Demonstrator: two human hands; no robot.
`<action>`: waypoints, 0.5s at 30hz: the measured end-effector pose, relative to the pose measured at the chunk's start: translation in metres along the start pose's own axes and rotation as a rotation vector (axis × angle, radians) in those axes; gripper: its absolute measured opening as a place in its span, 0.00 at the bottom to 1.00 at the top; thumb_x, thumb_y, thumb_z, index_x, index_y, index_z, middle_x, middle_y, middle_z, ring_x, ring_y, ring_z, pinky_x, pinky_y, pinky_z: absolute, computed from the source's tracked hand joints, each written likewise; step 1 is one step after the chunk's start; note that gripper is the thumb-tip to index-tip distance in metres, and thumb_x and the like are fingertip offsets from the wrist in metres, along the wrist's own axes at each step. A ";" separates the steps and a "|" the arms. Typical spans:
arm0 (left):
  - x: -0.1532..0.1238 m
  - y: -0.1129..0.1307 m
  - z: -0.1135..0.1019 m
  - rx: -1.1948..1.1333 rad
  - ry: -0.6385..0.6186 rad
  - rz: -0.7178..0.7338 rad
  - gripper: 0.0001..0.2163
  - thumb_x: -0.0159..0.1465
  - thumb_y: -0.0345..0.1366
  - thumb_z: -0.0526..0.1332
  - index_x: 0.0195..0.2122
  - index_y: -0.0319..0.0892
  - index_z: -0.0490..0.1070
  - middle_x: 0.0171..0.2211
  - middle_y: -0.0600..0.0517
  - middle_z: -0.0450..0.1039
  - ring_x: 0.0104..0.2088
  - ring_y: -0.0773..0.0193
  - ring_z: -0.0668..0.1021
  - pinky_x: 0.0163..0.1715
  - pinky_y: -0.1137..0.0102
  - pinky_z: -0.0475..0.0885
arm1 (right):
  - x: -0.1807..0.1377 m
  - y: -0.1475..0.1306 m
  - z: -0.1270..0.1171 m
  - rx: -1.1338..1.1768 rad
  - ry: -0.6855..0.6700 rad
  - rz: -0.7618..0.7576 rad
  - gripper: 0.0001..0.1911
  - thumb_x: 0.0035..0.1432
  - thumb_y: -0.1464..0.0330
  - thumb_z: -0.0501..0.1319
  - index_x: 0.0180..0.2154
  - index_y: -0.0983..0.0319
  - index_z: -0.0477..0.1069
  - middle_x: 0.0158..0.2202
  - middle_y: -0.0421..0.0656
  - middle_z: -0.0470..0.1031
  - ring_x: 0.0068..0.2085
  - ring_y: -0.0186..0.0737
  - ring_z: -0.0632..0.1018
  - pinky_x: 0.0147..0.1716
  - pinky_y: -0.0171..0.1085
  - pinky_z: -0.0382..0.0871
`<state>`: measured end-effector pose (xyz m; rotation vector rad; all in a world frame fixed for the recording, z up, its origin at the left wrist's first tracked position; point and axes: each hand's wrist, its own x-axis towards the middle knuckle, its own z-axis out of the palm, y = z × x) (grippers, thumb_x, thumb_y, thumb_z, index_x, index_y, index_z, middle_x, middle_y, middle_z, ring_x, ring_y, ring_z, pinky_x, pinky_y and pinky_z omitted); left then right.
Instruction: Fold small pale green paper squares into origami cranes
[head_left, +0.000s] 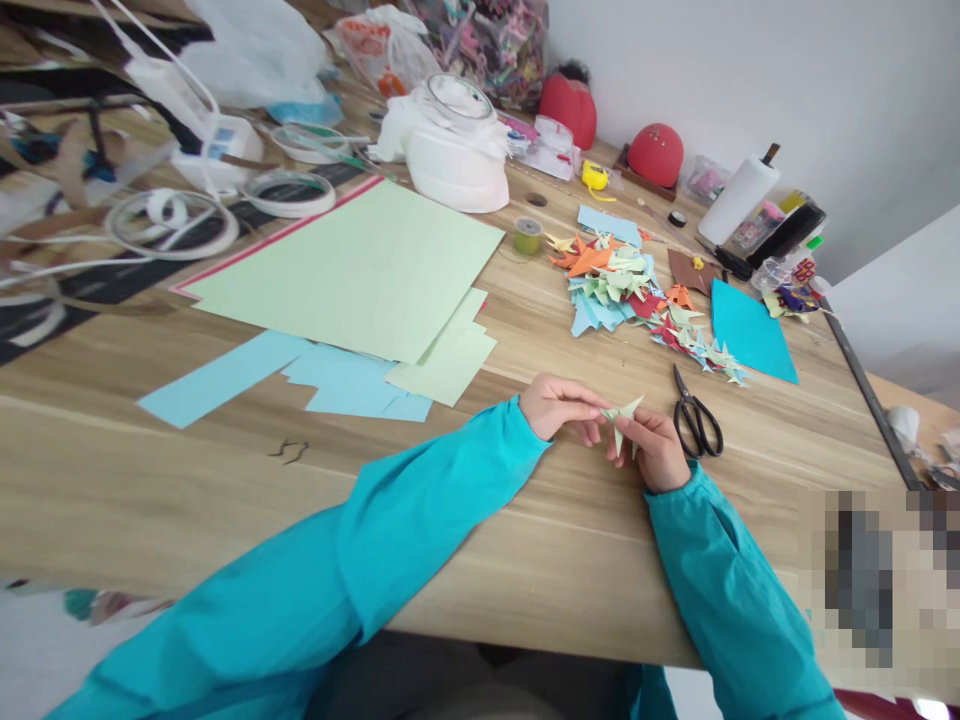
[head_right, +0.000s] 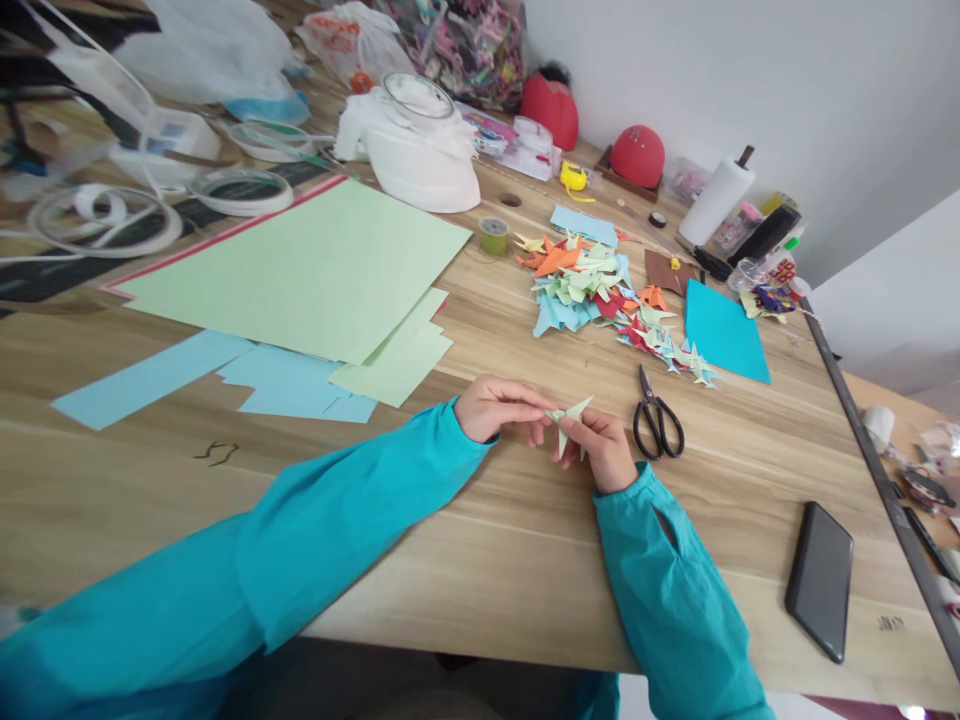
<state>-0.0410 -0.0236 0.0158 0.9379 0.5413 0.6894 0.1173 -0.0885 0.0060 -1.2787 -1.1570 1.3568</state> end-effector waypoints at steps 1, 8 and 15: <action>0.000 0.000 -0.001 -0.006 -0.001 -0.004 0.08 0.41 0.28 0.67 0.25 0.31 0.75 0.20 0.48 0.73 0.18 0.63 0.75 0.18 0.68 0.72 | 0.000 0.000 0.000 0.003 -0.002 -0.002 0.12 0.51 0.62 0.60 0.23 0.65 0.71 0.16 0.40 0.72 0.14 0.30 0.68 0.13 0.30 0.57; 0.000 -0.001 -0.003 -0.045 -0.024 -0.020 0.08 0.41 0.28 0.67 0.25 0.31 0.75 0.20 0.47 0.74 0.18 0.61 0.75 0.18 0.68 0.71 | 0.000 -0.001 0.001 -0.016 -0.003 -0.003 0.13 0.50 0.61 0.60 0.23 0.64 0.71 0.16 0.40 0.72 0.14 0.30 0.68 0.14 0.31 0.58; 0.001 -0.003 -0.005 -0.049 -0.047 -0.013 0.09 0.44 0.29 0.64 0.28 0.30 0.74 0.23 0.45 0.75 0.19 0.61 0.76 0.17 0.69 0.70 | 0.000 -0.001 0.001 0.020 0.012 -0.002 0.13 0.50 0.62 0.60 0.22 0.65 0.70 0.15 0.40 0.72 0.14 0.30 0.68 0.14 0.30 0.58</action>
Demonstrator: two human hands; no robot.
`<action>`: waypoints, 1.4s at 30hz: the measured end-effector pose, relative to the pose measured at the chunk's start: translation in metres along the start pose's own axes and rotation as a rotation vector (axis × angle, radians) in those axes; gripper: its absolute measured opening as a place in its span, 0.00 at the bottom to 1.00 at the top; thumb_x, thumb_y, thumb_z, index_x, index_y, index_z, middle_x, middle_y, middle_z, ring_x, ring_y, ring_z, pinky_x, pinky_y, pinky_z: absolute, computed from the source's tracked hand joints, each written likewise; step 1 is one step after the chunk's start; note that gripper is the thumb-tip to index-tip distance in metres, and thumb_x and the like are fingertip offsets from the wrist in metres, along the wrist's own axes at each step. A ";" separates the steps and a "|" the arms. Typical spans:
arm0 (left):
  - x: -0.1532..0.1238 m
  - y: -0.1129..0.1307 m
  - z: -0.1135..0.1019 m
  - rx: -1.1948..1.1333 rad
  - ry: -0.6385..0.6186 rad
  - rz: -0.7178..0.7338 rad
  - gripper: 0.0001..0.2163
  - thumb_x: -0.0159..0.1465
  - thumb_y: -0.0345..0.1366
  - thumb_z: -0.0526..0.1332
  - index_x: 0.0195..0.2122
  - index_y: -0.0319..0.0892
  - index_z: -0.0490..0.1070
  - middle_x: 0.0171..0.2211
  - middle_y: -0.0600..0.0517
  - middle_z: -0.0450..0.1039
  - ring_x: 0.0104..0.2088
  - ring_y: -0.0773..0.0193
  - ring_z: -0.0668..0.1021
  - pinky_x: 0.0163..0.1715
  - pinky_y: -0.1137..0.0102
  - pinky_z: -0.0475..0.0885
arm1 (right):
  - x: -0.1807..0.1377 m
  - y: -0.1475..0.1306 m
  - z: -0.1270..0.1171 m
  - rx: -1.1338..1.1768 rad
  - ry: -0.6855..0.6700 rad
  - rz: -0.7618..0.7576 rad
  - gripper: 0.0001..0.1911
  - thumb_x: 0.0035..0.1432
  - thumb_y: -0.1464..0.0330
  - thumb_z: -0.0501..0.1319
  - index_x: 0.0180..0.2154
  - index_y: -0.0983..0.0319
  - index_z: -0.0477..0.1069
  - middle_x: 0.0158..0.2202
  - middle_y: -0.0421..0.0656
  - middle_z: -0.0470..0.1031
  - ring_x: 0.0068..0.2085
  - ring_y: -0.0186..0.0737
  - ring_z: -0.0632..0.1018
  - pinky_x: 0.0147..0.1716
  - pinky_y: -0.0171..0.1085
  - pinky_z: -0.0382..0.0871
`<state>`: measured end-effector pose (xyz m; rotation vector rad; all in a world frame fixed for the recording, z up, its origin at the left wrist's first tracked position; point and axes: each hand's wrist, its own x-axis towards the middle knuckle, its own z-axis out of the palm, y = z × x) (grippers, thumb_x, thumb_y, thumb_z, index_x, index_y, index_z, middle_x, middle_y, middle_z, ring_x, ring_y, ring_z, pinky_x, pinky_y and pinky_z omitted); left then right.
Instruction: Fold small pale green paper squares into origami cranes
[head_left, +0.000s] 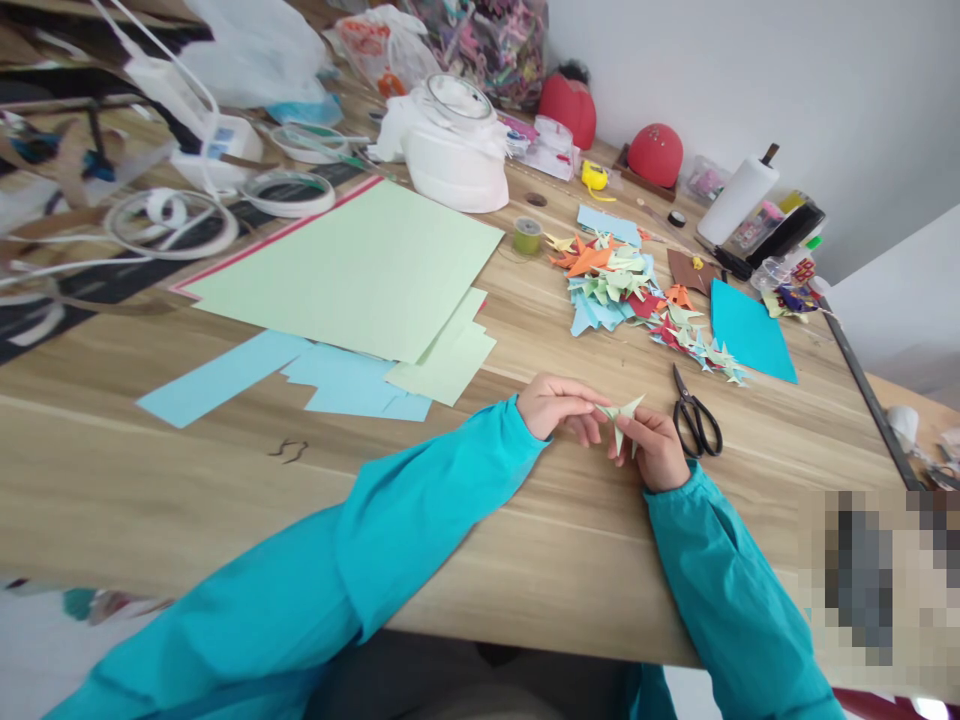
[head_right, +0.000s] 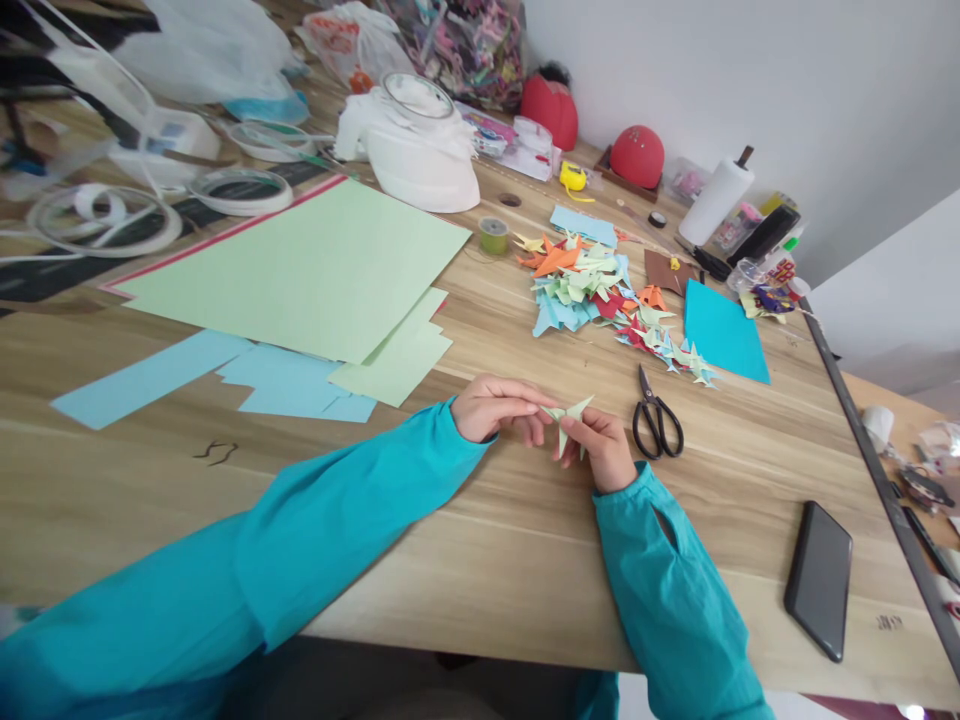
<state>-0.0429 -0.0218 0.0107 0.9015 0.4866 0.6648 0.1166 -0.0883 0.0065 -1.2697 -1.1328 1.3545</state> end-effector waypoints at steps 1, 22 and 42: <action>0.000 0.000 -0.001 -0.007 -0.004 -0.003 0.10 0.45 0.29 0.63 0.29 0.30 0.74 0.23 0.44 0.75 0.19 0.61 0.76 0.17 0.69 0.70 | 0.000 0.000 0.000 0.007 0.005 0.004 0.13 0.50 0.62 0.60 0.22 0.65 0.70 0.15 0.40 0.72 0.14 0.30 0.68 0.13 0.30 0.58; -0.001 -0.003 0.013 0.132 0.019 -0.103 0.16 0.43 0.42 0.68 0.18 0.33 0.67 0.13 0.51 0.69 0.12 0.67 0.71 0.09 0.74 0.66 | 0.000 0.002 0.000 0.006 -0.023 -0.030 0.14 0.52 0.62 0.59 0.22 0.65 0.71 0.14 0.39 0.70 0.14 0.31 0.68 0.12 0.30 0.59; 0.000 -0.004 0.010 0.203 -0.005 -0.212 0.15 0.47 0.41 0.66 0.19 0.33 0.66 0.14 0.52 0.68 0.12 0.67 0.71 0.09 0.74 0.66 | -0.001 0.003 0.000 -0.022 -0.075 -0.065 0.13 0.53 0.62 0.58 0.24 0.65 0.71 0.15 0.39 0.70 0.16 0.31 0.68 0.15 0.31 0.60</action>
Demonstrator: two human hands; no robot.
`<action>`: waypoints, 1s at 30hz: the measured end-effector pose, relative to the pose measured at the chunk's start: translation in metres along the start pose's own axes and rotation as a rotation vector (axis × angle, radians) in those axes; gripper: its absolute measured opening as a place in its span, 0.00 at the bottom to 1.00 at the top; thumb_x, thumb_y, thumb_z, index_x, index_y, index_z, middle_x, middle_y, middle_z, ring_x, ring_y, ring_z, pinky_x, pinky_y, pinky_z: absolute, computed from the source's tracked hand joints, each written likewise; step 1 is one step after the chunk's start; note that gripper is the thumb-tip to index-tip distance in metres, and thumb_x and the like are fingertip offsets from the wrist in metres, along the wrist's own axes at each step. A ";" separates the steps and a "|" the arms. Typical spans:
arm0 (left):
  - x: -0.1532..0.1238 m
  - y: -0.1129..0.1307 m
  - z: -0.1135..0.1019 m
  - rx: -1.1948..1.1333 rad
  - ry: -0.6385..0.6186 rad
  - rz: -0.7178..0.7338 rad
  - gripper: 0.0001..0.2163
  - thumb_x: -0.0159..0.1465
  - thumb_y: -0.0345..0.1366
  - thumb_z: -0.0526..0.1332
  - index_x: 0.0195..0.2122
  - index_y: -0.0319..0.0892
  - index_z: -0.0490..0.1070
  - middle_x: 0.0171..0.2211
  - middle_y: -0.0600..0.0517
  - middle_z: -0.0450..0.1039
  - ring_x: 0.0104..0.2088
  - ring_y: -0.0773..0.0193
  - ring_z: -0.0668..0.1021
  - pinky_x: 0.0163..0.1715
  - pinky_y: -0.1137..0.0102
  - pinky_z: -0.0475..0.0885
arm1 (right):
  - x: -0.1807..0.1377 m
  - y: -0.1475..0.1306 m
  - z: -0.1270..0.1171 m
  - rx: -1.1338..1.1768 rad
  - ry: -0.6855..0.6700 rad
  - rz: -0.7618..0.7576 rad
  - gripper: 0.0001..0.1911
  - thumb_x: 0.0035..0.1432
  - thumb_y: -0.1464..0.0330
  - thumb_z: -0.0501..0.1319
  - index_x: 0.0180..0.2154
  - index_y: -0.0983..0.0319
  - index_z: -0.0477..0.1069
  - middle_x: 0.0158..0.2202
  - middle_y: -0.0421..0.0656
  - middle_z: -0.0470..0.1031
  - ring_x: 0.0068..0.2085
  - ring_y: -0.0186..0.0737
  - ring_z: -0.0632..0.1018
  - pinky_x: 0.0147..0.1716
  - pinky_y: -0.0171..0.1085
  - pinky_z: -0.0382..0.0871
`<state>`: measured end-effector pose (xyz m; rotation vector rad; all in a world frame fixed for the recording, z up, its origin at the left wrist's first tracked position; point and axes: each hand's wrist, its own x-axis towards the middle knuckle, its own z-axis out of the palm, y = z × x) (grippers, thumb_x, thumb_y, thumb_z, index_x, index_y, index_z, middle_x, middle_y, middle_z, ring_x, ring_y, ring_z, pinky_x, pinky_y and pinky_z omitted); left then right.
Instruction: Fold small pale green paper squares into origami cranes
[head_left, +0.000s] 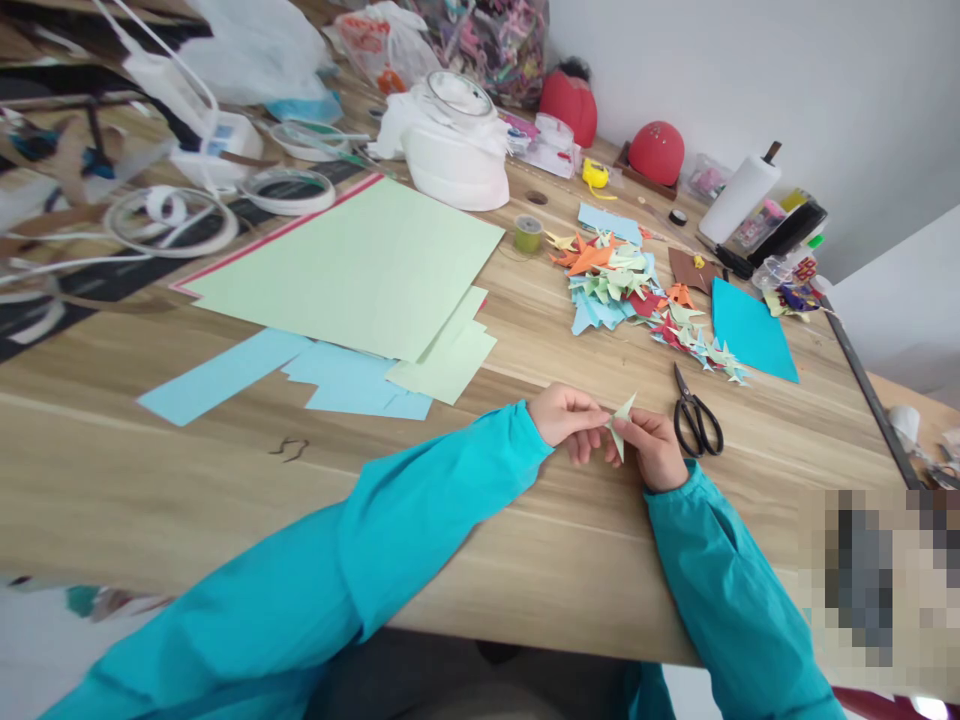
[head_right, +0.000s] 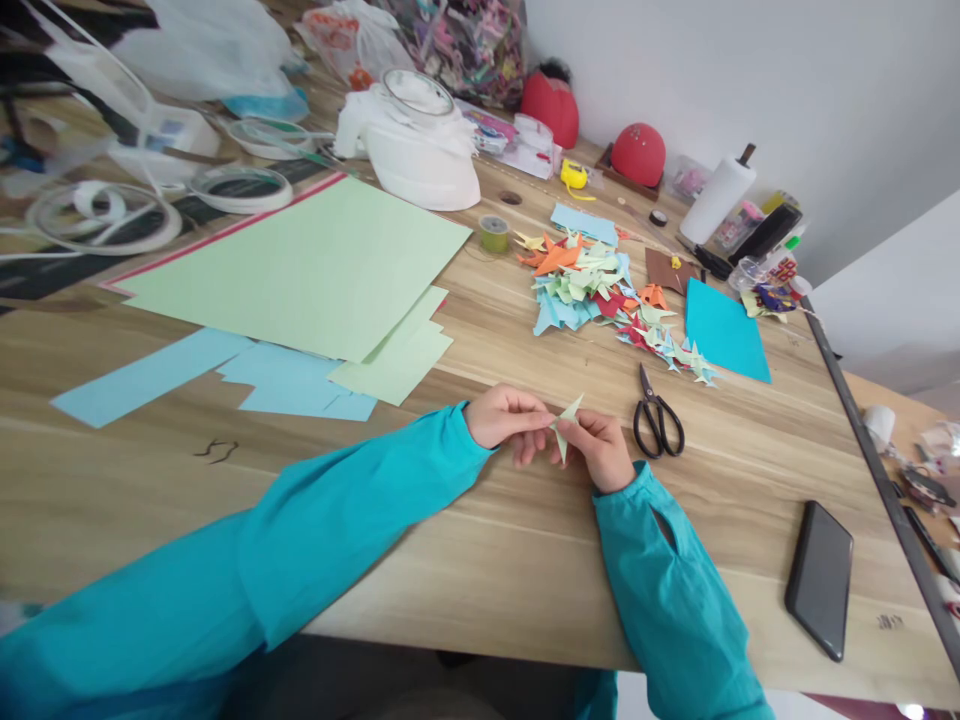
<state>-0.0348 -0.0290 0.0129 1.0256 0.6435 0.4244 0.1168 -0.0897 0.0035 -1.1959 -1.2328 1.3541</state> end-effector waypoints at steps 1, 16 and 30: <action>0.000 0.001 0.000 0.008 0.003 0.000 0.15 0.47 0.41 0.66 0.19 0.33 0.66 0.14 0.52 0.68 0.12 0.67 0.71 0.09 0.74 0.66 | 0.000 -0.001 0.001 -0.018 0.004 -0.011 0.14 0.53 0.62 0.58 0.25 0.65 0.71 0.16 0.39 0.70 0.16 0.31 0.68 0.16 0.31 0.61; 0.001 0.000 -0.005 0.009 -0.042 -0.015 0.15 0.47 0.41 0.66 0.20 0.33 0.66 0.13 0.52 0.68 0.11 0.67 0.71 0.09 0.75 0.65 | 0.000 -0.005 0.003 -0.037 -0.003 0.046 0.15 0.53 0.61 0.58 0.22 0.65 0.69 0.15 0.39 0.70 0.15 0.30 0.68 0.15 0.30 0.60; 0.001 -0.002 -0.005 0.051 -0.045 0.037 0.18 0.44 0.45 0.66 0.22 0.32 0.68 0.13 0.52 0.69 0.10 0.67 0.71 0.07 0.75 0.65 | -0.001 -0.008 0.003 -0.057 0.012 0.092 0.19 0.54 0.58 0.56 0.18 0.65 0.67 0.12 0.40 0.70 0.13 0.31 0.68 0.12 0.30 0.61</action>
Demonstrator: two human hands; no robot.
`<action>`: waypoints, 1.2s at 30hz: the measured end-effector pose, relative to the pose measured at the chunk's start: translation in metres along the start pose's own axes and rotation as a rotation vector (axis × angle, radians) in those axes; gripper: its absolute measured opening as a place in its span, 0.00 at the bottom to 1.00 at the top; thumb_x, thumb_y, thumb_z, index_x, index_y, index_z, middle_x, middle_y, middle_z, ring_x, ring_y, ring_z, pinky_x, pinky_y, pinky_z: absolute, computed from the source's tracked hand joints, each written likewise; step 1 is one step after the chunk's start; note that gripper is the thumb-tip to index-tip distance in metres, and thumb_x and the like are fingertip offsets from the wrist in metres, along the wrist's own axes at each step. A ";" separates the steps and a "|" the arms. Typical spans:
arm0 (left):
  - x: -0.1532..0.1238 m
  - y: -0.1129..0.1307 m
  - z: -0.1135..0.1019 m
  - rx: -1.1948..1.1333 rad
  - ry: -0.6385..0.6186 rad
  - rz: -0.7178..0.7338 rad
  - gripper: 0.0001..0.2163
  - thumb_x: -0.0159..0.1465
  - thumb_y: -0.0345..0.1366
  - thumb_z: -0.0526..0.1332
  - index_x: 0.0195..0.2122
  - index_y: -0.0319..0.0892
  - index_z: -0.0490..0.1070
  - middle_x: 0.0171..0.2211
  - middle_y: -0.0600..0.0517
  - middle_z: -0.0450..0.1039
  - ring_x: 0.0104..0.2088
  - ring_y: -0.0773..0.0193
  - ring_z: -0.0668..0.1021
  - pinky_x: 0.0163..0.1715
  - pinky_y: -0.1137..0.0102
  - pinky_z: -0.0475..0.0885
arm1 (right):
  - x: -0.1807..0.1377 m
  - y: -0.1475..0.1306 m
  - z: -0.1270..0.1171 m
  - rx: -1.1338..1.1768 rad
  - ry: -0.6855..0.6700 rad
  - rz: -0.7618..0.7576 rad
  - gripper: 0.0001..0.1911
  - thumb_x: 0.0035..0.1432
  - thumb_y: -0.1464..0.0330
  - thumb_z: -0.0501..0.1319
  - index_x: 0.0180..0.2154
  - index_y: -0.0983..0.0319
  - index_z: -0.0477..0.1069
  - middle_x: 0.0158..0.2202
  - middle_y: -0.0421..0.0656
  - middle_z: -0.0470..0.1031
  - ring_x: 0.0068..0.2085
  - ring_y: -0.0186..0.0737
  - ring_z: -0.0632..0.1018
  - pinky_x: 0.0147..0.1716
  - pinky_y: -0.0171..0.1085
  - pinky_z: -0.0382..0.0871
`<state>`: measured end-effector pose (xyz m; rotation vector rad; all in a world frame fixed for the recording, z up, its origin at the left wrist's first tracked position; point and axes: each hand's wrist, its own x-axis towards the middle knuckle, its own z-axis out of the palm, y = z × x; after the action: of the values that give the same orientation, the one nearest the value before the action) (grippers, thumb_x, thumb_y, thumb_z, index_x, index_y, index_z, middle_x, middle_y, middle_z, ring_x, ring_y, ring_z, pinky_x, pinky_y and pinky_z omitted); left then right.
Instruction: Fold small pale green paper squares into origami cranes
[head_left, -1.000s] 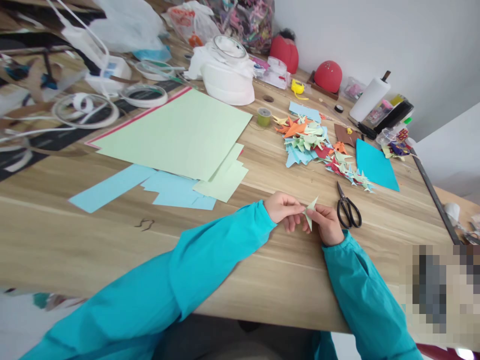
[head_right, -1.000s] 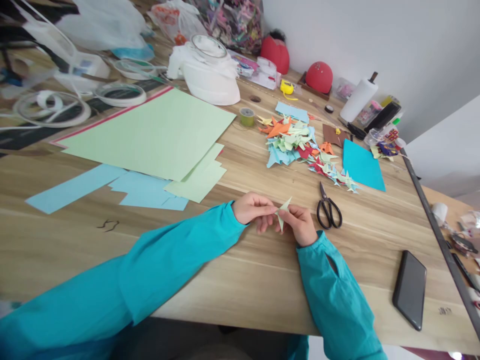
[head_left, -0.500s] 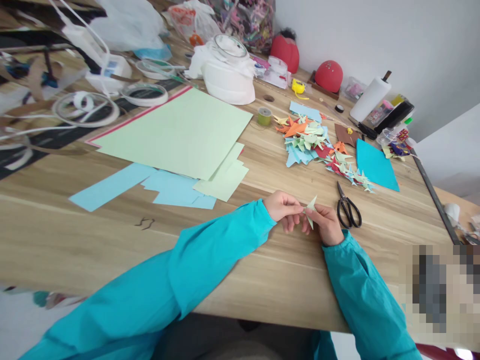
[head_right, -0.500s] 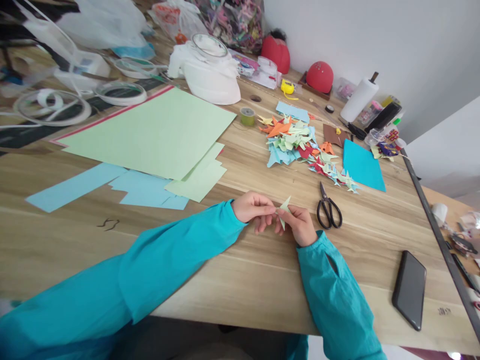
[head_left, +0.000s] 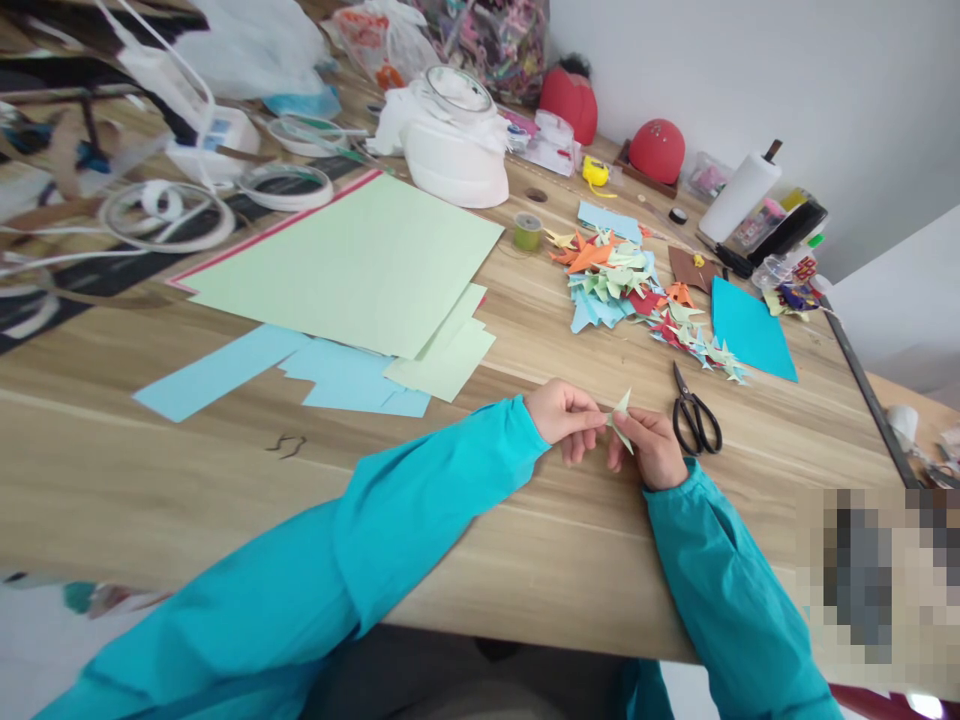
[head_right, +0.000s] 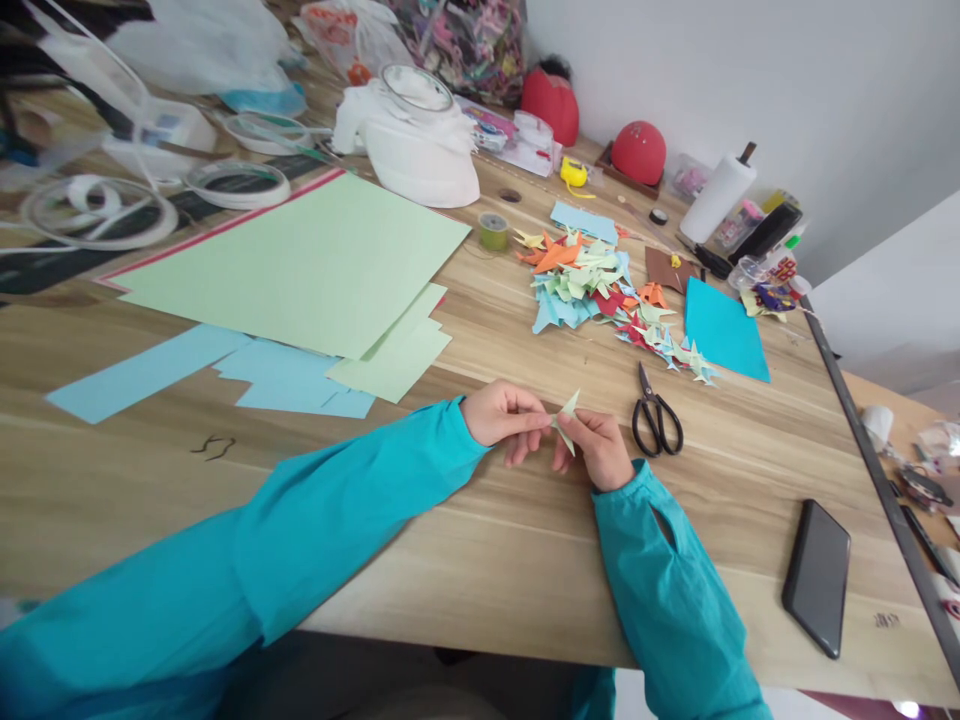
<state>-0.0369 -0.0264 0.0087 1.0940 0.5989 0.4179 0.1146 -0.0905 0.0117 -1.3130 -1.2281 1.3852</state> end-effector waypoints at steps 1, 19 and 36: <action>0.000 0.000 0.000 0.002 -0.002 0.001 0.18 0.43 0.46 0.66 0.22 0.32 0.68 0.13 0.52 0.69 0.10 0.66 0.71 0.07 0.75 0.65 | 0.000 -0.001 0.000 -0.015 0.001 -0.002 0.20 0.54 0.58 0.56 0.18 0.65 0.67 0.12 0.40 0.70 0.13 0.31 0.68 0.12 0.30 0.61; 0.000 -0.002 -0.001 0.032 -0.005 0.022 0.16 0.46 0.44 0.66 0.21 0.33 0.68 0.13 0.52 0.69 0.10 0.68 0.70 0.08 0.75 0.65 | -0.003 -0.007 0.002 -0.143 0.023 -0.028 0.23 0.55 0.57 0.54 0.16 0.64 0.65 0.10 0.38 0.66 0.11 0.28 0.64 0.12 0.29 0.57; 0.006 -0.002 -0.014 -0.108 -0.141 -0.177 0.16 0.47 0.43 0.66 0.24 0.31 0.69 0.15 0.48 0.71 0.13 0.66 0.73 0.12 0.75 0.66 | 0.002 0.003 -0.002 0.003 -0.011 -0.047 0.15 0.53 0.59 0.58 0.24 0.65 0.70 0.17 0.40 0.71 0.16 0.31 0.69 0.16 0.30 0.64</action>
<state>-0.0409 -0.0135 0.0007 0.9501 0.5372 0.2154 0.1163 -0.0889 0.0088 -1.2679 -1.2561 1.3622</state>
